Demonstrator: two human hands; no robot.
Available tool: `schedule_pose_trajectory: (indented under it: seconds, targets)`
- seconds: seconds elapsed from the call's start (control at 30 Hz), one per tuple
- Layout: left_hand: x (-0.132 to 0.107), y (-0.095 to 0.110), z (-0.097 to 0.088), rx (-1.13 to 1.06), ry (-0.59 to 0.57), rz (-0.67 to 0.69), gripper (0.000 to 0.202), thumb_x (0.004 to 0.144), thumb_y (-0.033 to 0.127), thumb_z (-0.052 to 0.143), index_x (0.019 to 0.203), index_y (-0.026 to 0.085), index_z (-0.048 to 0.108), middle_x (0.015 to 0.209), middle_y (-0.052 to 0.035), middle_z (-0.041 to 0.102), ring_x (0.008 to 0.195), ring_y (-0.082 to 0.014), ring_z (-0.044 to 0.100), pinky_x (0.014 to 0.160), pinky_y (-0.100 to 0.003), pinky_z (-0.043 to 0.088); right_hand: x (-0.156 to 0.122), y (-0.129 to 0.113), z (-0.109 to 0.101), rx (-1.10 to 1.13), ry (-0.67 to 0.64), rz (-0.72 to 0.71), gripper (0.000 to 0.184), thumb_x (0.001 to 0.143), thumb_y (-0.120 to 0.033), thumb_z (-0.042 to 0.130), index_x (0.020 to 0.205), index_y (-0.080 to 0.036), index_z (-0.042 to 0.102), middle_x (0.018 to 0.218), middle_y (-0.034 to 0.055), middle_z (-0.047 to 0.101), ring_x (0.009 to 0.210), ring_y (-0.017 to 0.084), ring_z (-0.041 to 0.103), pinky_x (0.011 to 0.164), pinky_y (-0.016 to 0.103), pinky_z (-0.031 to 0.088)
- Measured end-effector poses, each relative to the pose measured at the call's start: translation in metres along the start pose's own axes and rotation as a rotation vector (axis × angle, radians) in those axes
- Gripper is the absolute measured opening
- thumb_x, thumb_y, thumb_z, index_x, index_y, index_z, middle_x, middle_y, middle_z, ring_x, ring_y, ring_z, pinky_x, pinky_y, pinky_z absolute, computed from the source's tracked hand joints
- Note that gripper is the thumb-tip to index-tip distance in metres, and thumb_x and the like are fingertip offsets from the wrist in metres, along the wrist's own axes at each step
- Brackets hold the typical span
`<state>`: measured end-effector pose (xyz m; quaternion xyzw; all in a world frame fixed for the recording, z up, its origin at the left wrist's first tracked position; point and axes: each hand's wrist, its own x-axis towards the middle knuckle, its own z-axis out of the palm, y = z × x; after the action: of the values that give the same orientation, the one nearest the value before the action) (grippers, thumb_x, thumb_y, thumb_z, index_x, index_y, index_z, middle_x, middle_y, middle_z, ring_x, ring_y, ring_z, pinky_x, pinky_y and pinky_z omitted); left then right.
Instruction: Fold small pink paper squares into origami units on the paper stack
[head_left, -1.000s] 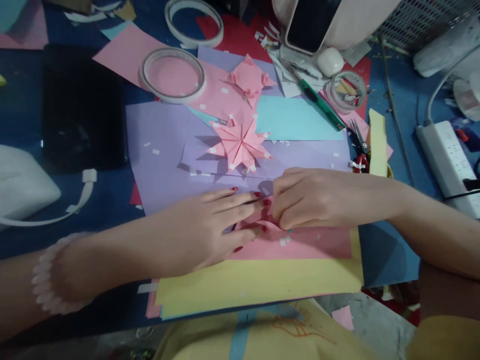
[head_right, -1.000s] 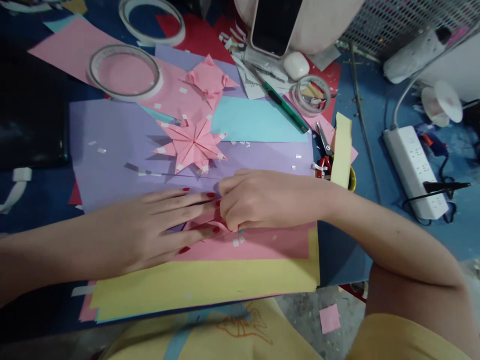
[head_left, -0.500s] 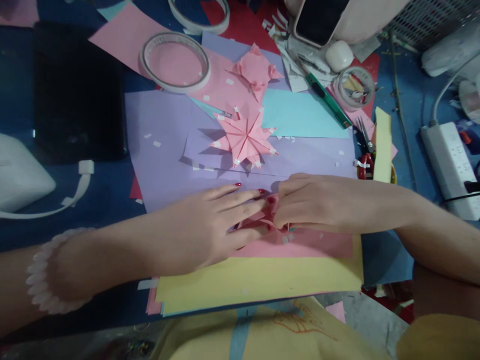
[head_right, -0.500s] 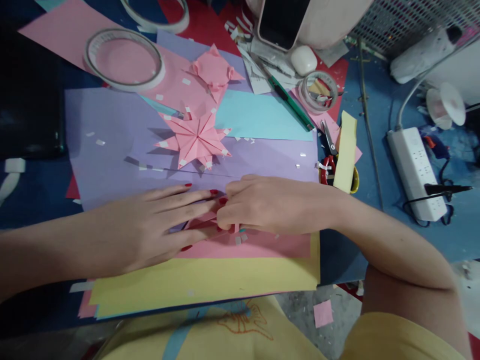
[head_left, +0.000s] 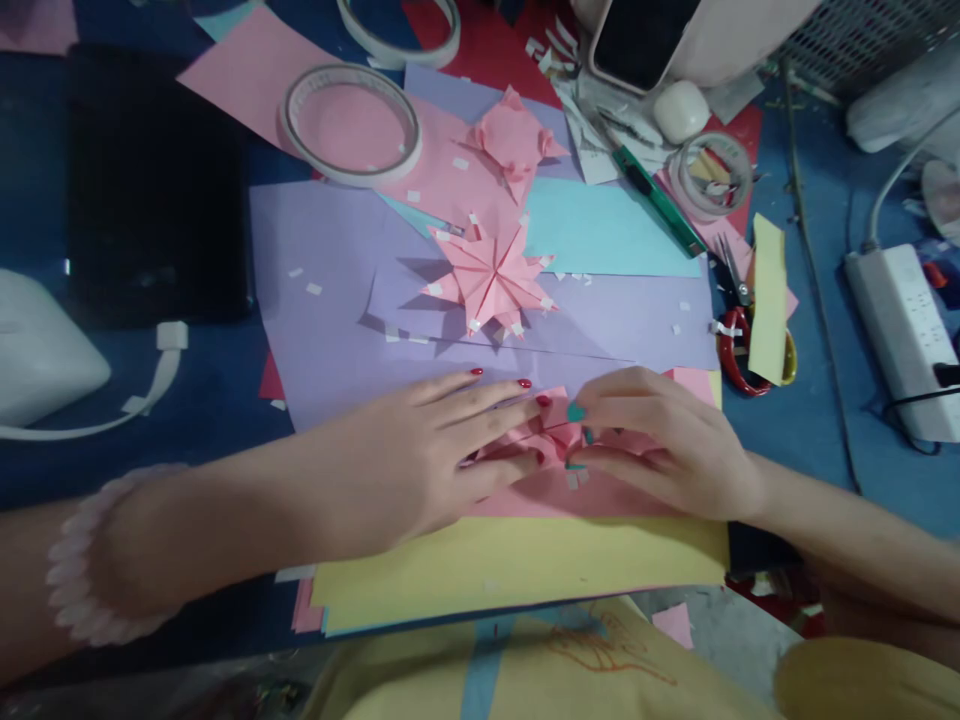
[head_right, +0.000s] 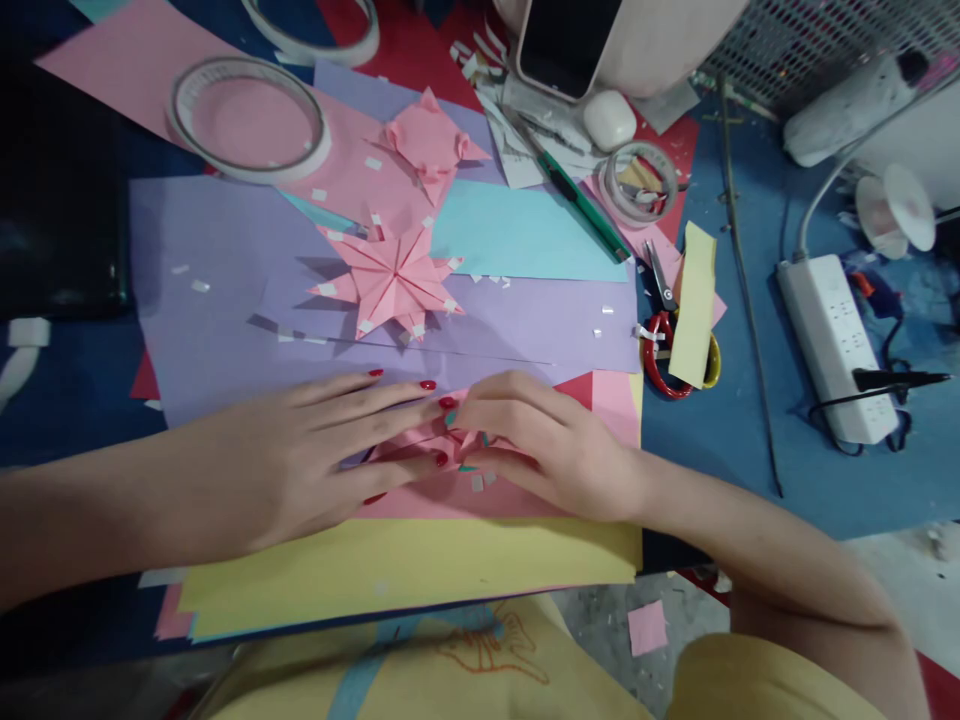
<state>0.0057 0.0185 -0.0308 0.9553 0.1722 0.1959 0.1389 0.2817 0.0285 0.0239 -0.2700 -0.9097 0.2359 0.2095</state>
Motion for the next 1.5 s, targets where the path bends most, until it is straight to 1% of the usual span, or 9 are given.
schedule_pose_trajectory:
  seconds: [0.07,0.17,0.3,0.57,0.73,0.93,1.0,1.1,1.5]
  targets:
    - [-0.001,0.002,0.001,0.008,-0.014,-0.002,0.055,0.094,0.017,0.056,0.148,0.023,0.053,0.161,-0.0124,0.047,0.149,-0.029,0.045,0.122,-0.046,0.037,-0.011,-0.008,0.004,-0.036,0.035,0.033,0.009,0.106,-0.02,0.058,0.113,-0.017,0.062,0.102,0.0098,0.076,0.102,0.016,0.073,0.083,0.027,0.063]
    - [-0.001,0.004,0.002,0.011,-0.025,-0.016,0.052,0.094,0.016,0.055,0.145,0.02,0.055,0.159,-0.0134,0.049,0.148,-0.0301,0.046,0.122,-0.046,0.038,-0.024,-0.017,0.007,-0.162,-0.009,0.018,0.016,0.106,-0.014,0.053,0.115,-0.014,0.066,0.107,0.0134,0.078,0.106,0.018,0.075,0.087,0.031,0.067]
    - [-0.004,0.009,0.006,0.004,0.036,-0.047,0.051,0.093,0.015,0.054,0.144,0.02,0.055,0.161,-0.0128,0.047,0.152,-0.0289,0.039,0.125,-0.046,0.034,-0.032,-0.021,0.009,-0.282,-0.056,-0.11,0.022,0.105,-0.011,0.05,0.117,-0.006,0.068,0.108,0.0168,0.08,0.117,0.025,0.073,0.094,0.037,0.067]
    - [-0.004,0.017,0.009,0.013,0.043,-0.108,0.044,0.101,0.034,0.058,0.144,0.022,0.057,0.16,-0.0093,0.05,0.15,-0.0265,0.042,0.125,-0.043,0.031,-0.041,-0.026,0.015,-0.366,-0.164,-0.114,0.046,0.104,-0.036,0.055,0.13,0.0,0.066,0.132,0.0243,0.071,0.139,0.03,0.059,0.107,0.044,0.059]
    - [-0.003,0.016,0.011,0.002,0.047,-0.124,0.041,0.105,0.039,0.055,0.142,0.024,0.059,0.159,-0.0076,0.051,0.149,-0.0272,0.043,0.123,-0.043,0.031,-0.043,-0.027,0.011,-0.48,-0.154,-0.148,0.041,0.107,-0.033,0.046,0.124,-0.007,0.071,0.124,0.0184,0.076,0.127,0.028,0.067,0.101,0.042,0.061]
    - [0.002,0.024,0.001,-0.019,-0.033,-0.166,0.041,0.102,0.041,0.061,0.14,0.025,0.06,0.158,-0.0076,0.052,0.146,-0.0286,0.044,0.121,-0.046,0.035,-0.04,-0.024,0.011,-0.377,0.028,0.012,0.022,0.096,-0.014,0.064,0.116,-0.012,0.072,0.099,0.0121,0.079,0.096,0.024,0.074,0.077,0.035,0.063]
    - [0.006,0.031,-0.001,-0.022,-0.056,-0.193,0.049,0.1,0.047,0.063,0.142,0.023,0.06,0.156,-0.0101,0.052,0.142,-0.0307,0.047,0.118,-0.047,0.039,-0.039,-0.023,0.011,-0.372,0.074,0.053,0.017,0.095,-0.013,0.067,0.11,-0.014,0.073,0.093,0.0105,0.079,0.087,0.023,0.073,0.07,0.034,0.061]
    - [0.008,0.041,0.001,-0.009,-0.005,-0.221,0.056,0.096,0.055,0.066,0.139,0.019,0.062,0.151,-0.0133,0.056,0.134,-0.0318,0.052,0.111,-0.046,0.044,-0.038,-0.024,0.011,-0.389,0.09,0.04,0.014,0.095,-0.01,0.065,0.102,-0.016,0.075,0.091,0.009,0.078,0.082,0.022,0.071,0.066,0.034,0.058]
    - [0.009,0.048,0.005,0.019,0.014,-0.229,0.053,0.097,0.051,0.066,0.137,0.017,0.061,0.148,-0.0143,0.059,0.134,-0.0317,0.051,0.11,-0.046,0.044,-0.035,-0.025,0.015,-0.483,0.143,-0.004,0.018,0.098,-0.008,0.06,0.088,-0.016,0.073,0.075,0.0035,0.073,0.062,0.014,0.059,0.054,0.03,0.046]
